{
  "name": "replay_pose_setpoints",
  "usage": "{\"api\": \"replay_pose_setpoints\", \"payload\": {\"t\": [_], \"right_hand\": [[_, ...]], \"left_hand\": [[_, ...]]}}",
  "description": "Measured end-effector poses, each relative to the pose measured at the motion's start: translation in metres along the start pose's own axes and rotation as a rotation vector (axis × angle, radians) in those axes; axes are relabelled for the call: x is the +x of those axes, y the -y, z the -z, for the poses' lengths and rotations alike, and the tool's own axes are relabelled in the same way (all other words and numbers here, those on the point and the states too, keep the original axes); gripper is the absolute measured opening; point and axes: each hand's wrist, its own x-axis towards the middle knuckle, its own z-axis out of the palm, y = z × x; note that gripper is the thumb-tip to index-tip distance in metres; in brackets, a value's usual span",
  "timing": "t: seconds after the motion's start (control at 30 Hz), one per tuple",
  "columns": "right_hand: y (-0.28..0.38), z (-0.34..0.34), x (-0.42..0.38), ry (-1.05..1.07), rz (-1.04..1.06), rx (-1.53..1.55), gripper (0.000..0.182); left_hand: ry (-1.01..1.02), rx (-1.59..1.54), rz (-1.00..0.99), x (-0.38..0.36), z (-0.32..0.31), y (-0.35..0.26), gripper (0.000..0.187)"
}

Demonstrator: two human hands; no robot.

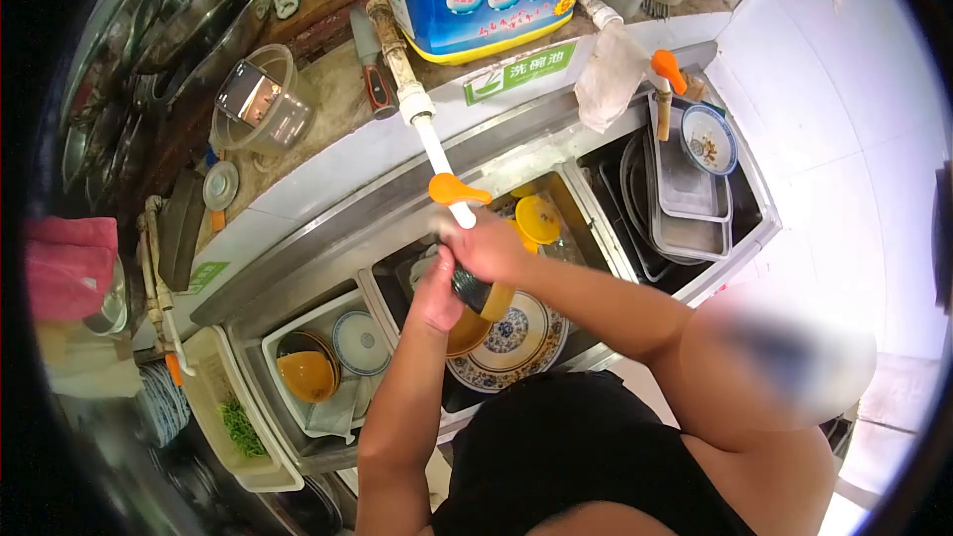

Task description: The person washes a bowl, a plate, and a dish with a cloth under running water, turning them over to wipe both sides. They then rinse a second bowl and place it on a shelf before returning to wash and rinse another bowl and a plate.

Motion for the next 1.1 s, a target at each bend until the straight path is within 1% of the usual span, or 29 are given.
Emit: {"api": "replay_pose_setpoints", "payload": {"t": [0.03, 0.07, 0.1, 0.13, 0.17, 0.2, 0.23, 0.27, 0.3, 0.33, 0.37, 0.43, 0.47, 0.5, 0.53, 0.57, 0.6, 0.63, 0.67, 0.73, 0.8, 0.83, 0.87, 0.9, 0.93, 1.0, 1.03, 1.07, 1.1], "right_hand": [[0.004, -0.004, -0.008, 0.049, 0.035, 0.017, 0.023], [0.005, -0.011, -0.022, 0.049, 0.036, 0.017, 0.023], [0.003, -0.021, -0.04, -0.107, 0.177, -0.091, 0.03], [0.0, -0.026, -0.055, -0.26, 0.318, -0.195, 0.038], [-0.006, -0.028, -0.068, -0.257, 0.32, -0.192, 0.038], [-0.014, -0.025, -0.079, -0.171, 0.362, -0.192, 0.044], [-0.024, -0.023, -0.09, -0.087, 0.403, -0.194, 0.05], [-0.037, -0.029, -0.106, -0.088, 0.403, -0.194, 0.05], [-0.053, -0.04, -0.123, -0.175, 0.25, -0.124, 0.049], [-0.055, -0.041, -0.128, -0.261, 0.095, -0.054, 0.049], [-0.059, -0.044, -0.129, -0.262, 0.094, -0.054, 0.049], [-0.057, -0.037, -0.118, -0.526, -0.207, 0.313, 0.035], [-0.065, -0.033, -0.112, -0.525, -0.208, 0.314, 0.035], [-0.079, -0.028, -0.104, -0.437, -0.398, 0.449, 0.035], [-0.09, -0.022, -0.093, -0.345, -0.585, 0.582, 0.036], [-0.089, -0.009, -0.079, -0.347, -0.584, 0.582, 0.036], [-0.081, 0.008, -0.062, -0.21, -0.683, 0.798, 0.038], [-0.074, 0.021, -0.048, -0.064, -0.776, 1.01, 0.04], [-0.071, 0.027, -0.036, -0.063, -0.773, 1.01, 0.04], [-0.063, 0.03, -0.02, 0.116, -0.343, 0.83, 0.04], [-0.049, 0.021, -0.014, 0.098, 0.021, 0.314, 0.036], [-0.04, 0.017, -0.012, 0.111, 0.196, 0.277, 0.036], [-0.031, 0.013, -0.013, 0.126, 0.371, 0.239, 0.037], [-0.021, 0.0, -0.02, 0.067, 0.401, 0.1, 0.036], [-0.024, 0.0, -0.018, 0.067, 0.403, 0.101, 0.036], [-0.028, 0.001, -0.017, -0.111, 0.455, -0.08, 0.036], [-0.036, -0.008, -0.025, -0.196, 0.083, 0.17, 0.03], [-0.044, -0.008, -0.025, -0.193, 0.084, 0.174, 0.03], [-0.051, -0.005, -0.021, -0.131, -0.274, 0.445, 0.032]], "left_hand": [[-0.093, -0.125, 0.007, 0.003, -0.007, -0.006, 0.048], [-0.187, -0.251, 0.013, 0.005, -0.011, -0.009, 0.052], [-0.164, -0.251, -0.004, 0.01, -0.001, -0.004, 0.057], [-0.169, -0.253, -0.006, 0.014, 0.009, 0.002, 0.057], [-0.134, -0.407, 0.052, 0.02, 0.019, 0.007, 0.057], [-0.095, -0.558, 0.11, 0.024, 0.023, 0.009, 0.057], [-0.13, -0.596, 0.055, 0.017, -0.001, 0.0, 0.053], [-0.13, -0.595, 0.055, 0.016, -0.006, -0.001, 0.053], [-0.179, -0.611, 0.005, 0.016, -0.009, -0.001, 0.051], [-0.229, -0.627, -0.044, 0.016, -0.01, -0.001, 0.049], [-0.18, -0.636, -0.075, 0.013, -0.007, 0.002, 0.047], [-0.162, -0.62, -0.086, 0.005, -0.004, 0.004, 0.045], [-0.146, -0.604, -0.097, 0.001, -0.001, 0.005, 0.043], [-0.15, -0.604, -0.093, -0.003, 0.004, 0.006, 0.043], [-0.093, -0.543, -0.065, -0.007, 0.011, 0.005, 0.04], [-0.033, -0.482, -0.039, -0.008, 0.016, 0.003, 0.039], [-0.032, -0.481, -0.038, -0.009, 0.018, -0.001, 0.039], [0.02, -0.329, -0.042, -0.011, 0.018, -0.006, 0.041], [0.072, -0.177, -0.047, -0.014, 0.016, -0.011, 0.043], [0.057, -0.139, -0.016, -0.015, 0.01, -0.017, 0.043], [0.073, -0.001, 0.085, -0.006, 0.017, -0.016, 0.04], [0.079, -0.001, 0.085, -0.001, 0.02, -0.011, 0.04], [0.019, -0.02, 0.039, 0.002, 0.023, -0.004, 0.04], [-0.044, -0.039, -0.008, 0.003, 0.022, -0.001, 0.04], [-0.045, -0.038, -0.009, 0.004, 0.023, 0.0, 0.04], [-0.014, -0.028, 0.022, 0.003, 0.023, 0.001, 0.039], [0.008, -0.03, 0.026, 0.001, 0.021, 0.0, 0.04], [0.003, -0.03, 0.025, -0.002, 0.018, 0.0, 0.04], [-0.003, -0.021, -0.018, -0.004, 0.013, 0.001, 0.04]]}}
